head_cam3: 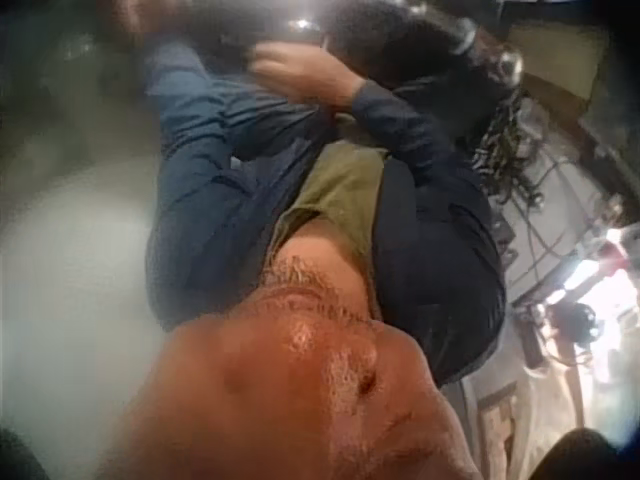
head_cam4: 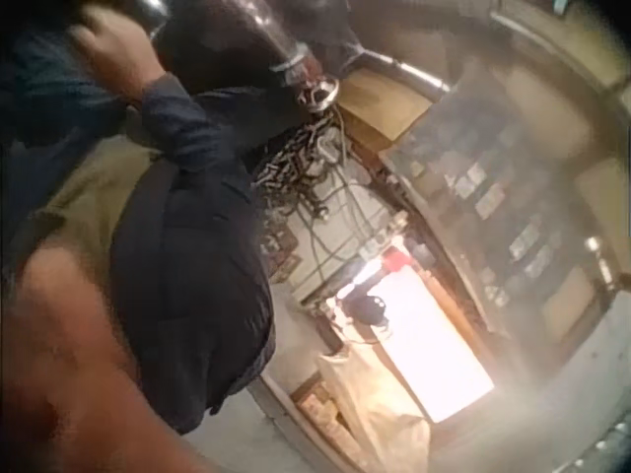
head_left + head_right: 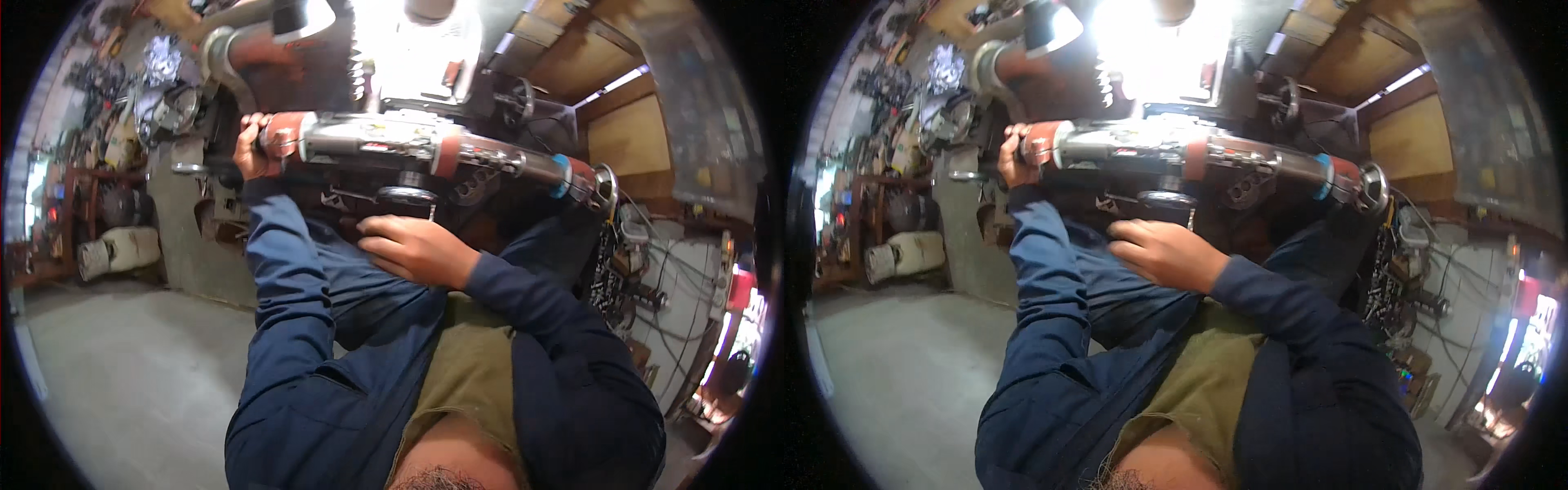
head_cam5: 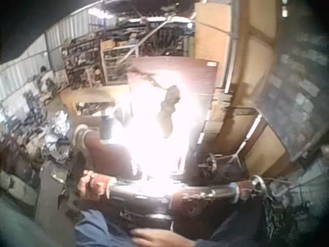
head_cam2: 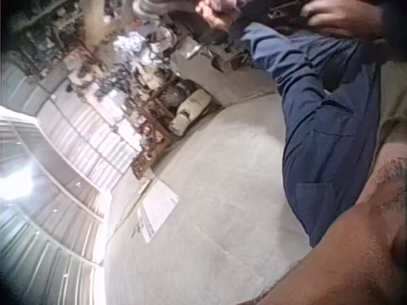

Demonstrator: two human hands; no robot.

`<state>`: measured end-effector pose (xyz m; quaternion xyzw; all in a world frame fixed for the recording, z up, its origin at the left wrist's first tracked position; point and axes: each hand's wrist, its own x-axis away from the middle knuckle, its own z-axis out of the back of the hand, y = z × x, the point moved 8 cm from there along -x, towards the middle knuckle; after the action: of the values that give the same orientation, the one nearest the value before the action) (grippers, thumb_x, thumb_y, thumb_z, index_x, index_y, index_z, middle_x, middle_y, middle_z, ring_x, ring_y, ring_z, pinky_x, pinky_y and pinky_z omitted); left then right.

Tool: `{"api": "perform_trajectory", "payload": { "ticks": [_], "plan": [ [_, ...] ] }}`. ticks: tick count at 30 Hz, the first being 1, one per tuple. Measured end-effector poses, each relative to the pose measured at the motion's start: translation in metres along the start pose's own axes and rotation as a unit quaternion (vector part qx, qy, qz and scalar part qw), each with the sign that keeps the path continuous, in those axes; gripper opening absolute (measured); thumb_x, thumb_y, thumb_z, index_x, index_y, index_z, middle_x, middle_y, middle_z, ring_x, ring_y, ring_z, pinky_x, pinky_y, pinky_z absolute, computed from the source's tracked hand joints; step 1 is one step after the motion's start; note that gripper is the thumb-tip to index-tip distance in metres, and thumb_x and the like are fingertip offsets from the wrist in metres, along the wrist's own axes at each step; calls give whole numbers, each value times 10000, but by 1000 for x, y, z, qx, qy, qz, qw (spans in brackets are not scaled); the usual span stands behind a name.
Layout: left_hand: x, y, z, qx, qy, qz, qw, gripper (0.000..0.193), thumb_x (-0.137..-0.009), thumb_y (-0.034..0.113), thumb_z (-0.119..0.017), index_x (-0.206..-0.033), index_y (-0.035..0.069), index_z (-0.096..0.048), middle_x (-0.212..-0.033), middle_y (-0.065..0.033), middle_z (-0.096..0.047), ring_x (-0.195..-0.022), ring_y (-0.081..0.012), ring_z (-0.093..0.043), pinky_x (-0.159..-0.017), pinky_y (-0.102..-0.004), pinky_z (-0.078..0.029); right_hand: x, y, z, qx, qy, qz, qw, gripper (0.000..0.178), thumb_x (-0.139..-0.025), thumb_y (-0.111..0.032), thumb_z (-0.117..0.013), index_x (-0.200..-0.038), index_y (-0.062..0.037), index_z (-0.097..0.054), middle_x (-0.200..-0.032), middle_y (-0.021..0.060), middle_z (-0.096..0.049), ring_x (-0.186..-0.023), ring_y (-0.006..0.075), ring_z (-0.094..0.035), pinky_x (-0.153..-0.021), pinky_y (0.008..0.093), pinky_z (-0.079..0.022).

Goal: The person cleans a small mechanical component with a cloth, applies a liquid from a small bottle, and then uses a screwdriver and a wrench to work on a larger metal machine assembly.

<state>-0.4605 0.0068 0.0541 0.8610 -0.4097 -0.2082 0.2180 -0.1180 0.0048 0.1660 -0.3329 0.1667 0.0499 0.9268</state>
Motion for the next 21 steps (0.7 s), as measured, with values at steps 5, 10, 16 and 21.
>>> {"api": "perform_trajectory", "payload": {
  "ticks": [5, 10, 16, 21],
  "plan": [
    [29, 33, 27, -169, 258, 27, 951, 105, -887, 175, -628, -916, 74, -621, -859, -56, -643, -800, -214, -664, -685, -377, -576, 138, 26, 119, 75, 147, -219, 962, 280, -831, -74, -740, -1101, -53, -668, -1080, 137, -685, -950, 303, -687, -827, 377, -561],
    [22, 28, 44, -203, 298, 84, 929, 207, -889, 271, -633, -896, 64, -648, -841, -70, -694, -743, -235, -683, -679, -387, -577, 253, 49, 257, 328, 403, -402, 754, 357, -950, -251, -670, -1231, -35, -624, -1111, 150, -678, -983, 318, -659, -872, 391, -520],
    [12, 24, 20, -250, 272, 195, 909, 214, -892, 266, -594, -901, 62, -657, -839, -84, -704, -729, -255, -687, -667, -393, -581, 276, 155, 269, 170, 371, -488, 772, 473, -1009, -386, -554, -1260, 11, -609, -1196, 228, -669, -1078, 394, -650, -903, 439, -501],
    [10, 19, 22, -270, 267, 198, 904, 236, -921, 290, -568, -894, 64, -632, -841, -93, -704, -723, -260, -683, -669, -411, -575, 257, 155, 258, 298, 290, -527, 741, 395, -1034, -342, -471, -1217, -32, -634, -1046, 257, -698, -980, 446, -665, -831, 517, -521]
  ]
}}
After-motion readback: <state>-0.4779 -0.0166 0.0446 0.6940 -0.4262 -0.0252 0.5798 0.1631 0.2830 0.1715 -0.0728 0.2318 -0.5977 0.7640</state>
